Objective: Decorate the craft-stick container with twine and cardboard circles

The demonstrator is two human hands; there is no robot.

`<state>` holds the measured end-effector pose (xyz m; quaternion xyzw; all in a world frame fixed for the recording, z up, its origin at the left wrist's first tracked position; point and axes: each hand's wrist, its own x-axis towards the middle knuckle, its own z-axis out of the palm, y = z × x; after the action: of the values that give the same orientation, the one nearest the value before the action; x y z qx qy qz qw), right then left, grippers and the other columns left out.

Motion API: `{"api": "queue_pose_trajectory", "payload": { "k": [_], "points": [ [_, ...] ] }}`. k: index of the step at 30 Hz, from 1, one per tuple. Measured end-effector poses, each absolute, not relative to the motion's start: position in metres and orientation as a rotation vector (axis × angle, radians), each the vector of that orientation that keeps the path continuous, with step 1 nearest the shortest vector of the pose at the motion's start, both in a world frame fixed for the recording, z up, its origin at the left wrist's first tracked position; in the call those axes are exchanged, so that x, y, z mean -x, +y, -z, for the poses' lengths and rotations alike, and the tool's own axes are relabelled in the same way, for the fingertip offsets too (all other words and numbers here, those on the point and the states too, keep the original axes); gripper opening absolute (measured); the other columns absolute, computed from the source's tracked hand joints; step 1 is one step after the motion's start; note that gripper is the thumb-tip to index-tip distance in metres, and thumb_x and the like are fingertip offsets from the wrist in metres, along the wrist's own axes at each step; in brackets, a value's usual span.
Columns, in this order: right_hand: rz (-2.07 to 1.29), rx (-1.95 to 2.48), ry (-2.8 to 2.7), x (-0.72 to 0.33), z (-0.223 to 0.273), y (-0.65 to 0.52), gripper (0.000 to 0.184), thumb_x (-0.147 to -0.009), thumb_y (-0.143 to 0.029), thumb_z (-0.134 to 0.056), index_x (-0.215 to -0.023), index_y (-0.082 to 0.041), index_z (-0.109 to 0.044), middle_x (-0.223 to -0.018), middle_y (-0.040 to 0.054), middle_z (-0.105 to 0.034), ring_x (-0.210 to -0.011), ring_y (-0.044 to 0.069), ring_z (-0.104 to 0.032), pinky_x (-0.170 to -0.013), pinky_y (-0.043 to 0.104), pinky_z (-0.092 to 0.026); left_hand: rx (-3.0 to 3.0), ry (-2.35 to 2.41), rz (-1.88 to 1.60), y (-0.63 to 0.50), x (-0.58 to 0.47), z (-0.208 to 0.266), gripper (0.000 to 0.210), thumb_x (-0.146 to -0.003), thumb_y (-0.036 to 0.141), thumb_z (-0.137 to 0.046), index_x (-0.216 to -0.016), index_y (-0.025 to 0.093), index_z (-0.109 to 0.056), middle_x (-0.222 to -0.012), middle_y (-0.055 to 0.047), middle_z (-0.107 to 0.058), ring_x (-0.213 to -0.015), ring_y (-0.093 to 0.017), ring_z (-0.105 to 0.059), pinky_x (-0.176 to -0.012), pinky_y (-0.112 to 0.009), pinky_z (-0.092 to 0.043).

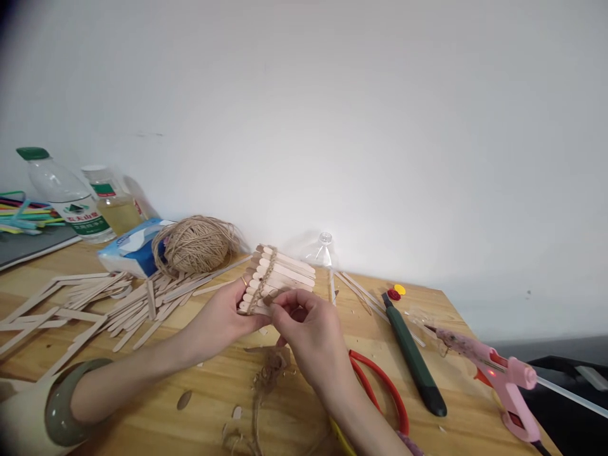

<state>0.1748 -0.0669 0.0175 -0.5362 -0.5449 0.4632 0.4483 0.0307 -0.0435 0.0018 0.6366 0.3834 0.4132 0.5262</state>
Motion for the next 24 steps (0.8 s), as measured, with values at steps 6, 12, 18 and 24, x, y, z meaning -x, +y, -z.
{"api": "queue_pose_trajectory", "payload": {
  "k": [6,12,18,24],
  "points": [
    [-1.110,1.360,-1.366,-0.1728,-0.0178,-0.0659,0.012,-0.069,-0.028,-0.061,-0.063,-0.017,-0.061,-0.056,-0.0041,-0.057,-0.043,0.008,-0.052,-0.041,0.019,-0.045,-1.543,0.892,-1.024,-0.0459,-0.0307,-0.0013,0.026,-0.074,0.026,-0.067,-0.098,0.021,-0.058,-0.092,0.001,-0.068,-0.088,-0.018,-0.061,-0.077,-0.027,-0.047],
    [-1.081,1.400,-1.393,-0.1728,-0.0182,-0.0670,0.009,-0.069,-0.024,-0.060,-0.063,-0.017,-0.061,-0.054,-0.0044,-0.057,-0.042,0.008,-0.054,-0.041,0.019,-0.043,-1.566,0.902,-1.012,-0.0457,-0.0322,0.0003,0.023,-0.075,0.025,-0.065,-0.096,0.022,-0.059,-0.092,0.001,-0.067,-0.087,-0.017,-0.061,-0.077,-0.027,-0.047],
    [-1.085,1.410,-1.394,-0.1723,-0.0177,-0.0684,0.009,-0.070,-0.025,-0.058,-0.064,-0.018,-0.060,-0.055,-0.0046,-0.056,-0.044,0.009,-0.054,-0.041,0.019,-0.045,-1.584,0.934,-1.007,-0.0470,-0.0325,0.0025,0.020,-0.076,0.023,-0.062,-0.095,0.020,-0.059,-0.088,0.000,-0.066,-0.085,-0.018,-0.060,-0.075,-0.027,-0.048],
    [-1.047,1.383,-1.448,-0.1720,-0.0177,-0.0696,0.011,-0.072,-0.025,-0.056,-0.065,-0.017,-0.059,-0.058,-0.0024,-0.056,-0.050,0.010,-0.053,-0.047,0.022,-0.049,-1.569,0.877,-0.972,-0.0535,-0.0294,-0.0003,0.014,-0.078,0.015,-0.053,-0.091,0.019,-0.056,-0.082,0.001,-0.063,-0.074,-0.015,-0.057,-0.069,-0.025,-0.047]
  ]
}}
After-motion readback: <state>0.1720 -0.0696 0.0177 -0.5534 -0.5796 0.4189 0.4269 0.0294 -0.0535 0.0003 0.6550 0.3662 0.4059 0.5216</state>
